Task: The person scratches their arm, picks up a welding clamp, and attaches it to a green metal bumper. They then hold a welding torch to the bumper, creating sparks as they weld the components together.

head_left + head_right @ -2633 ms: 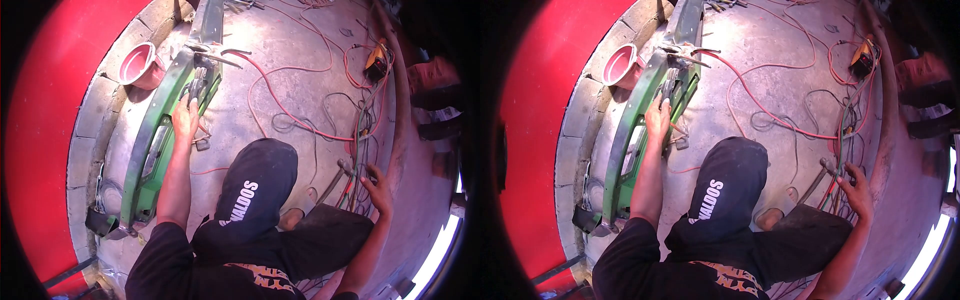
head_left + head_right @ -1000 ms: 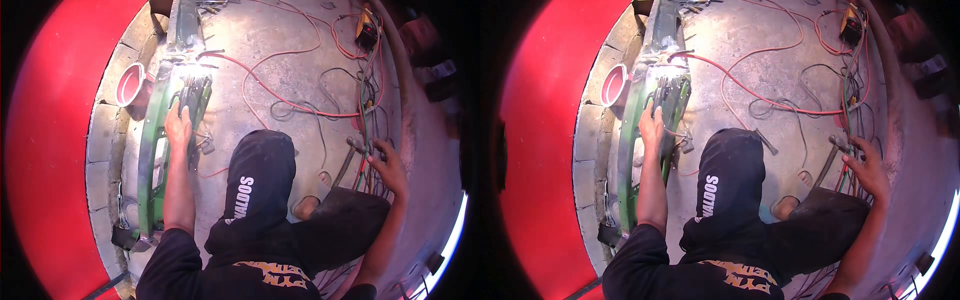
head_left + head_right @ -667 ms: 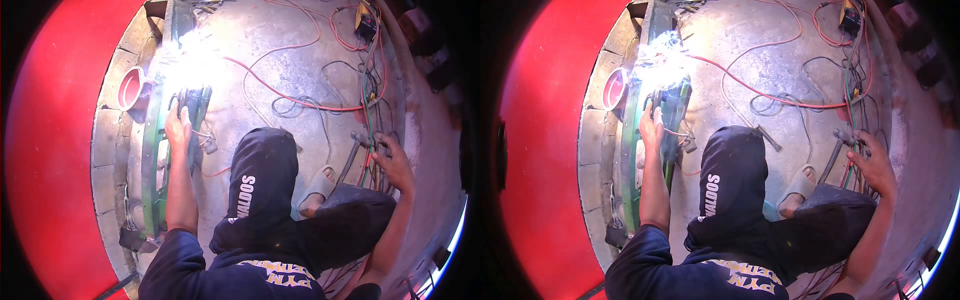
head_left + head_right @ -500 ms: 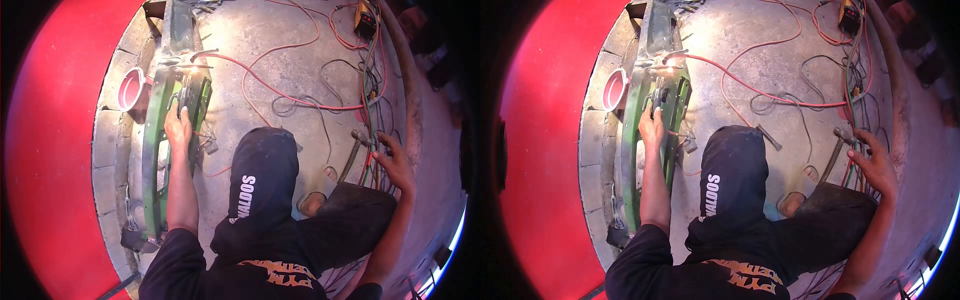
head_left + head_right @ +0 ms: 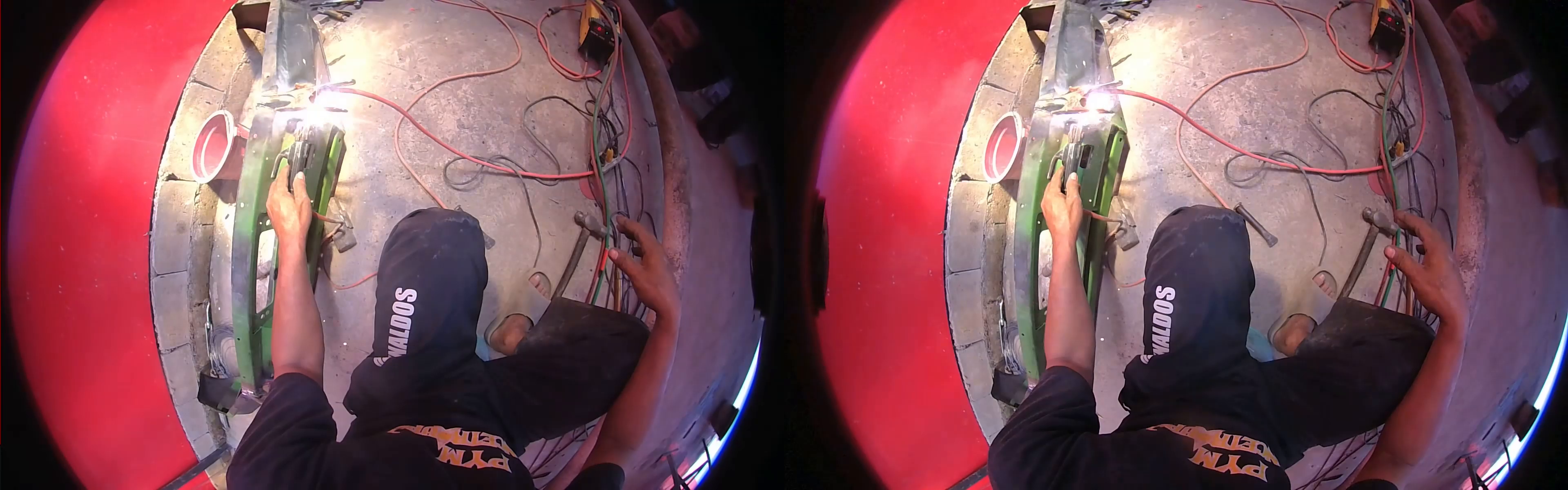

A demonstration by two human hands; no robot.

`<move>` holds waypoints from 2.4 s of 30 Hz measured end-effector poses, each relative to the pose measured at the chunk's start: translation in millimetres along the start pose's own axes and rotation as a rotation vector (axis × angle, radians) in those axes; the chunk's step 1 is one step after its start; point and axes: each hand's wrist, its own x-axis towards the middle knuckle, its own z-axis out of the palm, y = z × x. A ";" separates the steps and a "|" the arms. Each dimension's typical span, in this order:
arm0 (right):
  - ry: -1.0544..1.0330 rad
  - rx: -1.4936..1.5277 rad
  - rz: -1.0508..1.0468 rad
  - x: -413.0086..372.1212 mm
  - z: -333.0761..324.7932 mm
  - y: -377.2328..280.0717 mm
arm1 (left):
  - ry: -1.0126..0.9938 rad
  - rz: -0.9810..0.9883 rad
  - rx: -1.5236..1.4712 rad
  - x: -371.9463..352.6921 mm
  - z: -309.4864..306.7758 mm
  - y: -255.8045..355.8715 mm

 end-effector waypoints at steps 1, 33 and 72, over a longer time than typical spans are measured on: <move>-0.001 -0.003 0.002 -0.1 -0.3 -0.7 | 0.000 -0.003 -0.013 0.3 0.2 0.2; -0.007 0.002 -0.004 2.0 -0.2 2.7 | -0.036 -0.074 -0.035 2.1 -2.0 4.8; 0.000 0.011 -0.002 0.7 0.5 3.1 | -0.034 -0.076 -0.054 6.3 4.4 4.5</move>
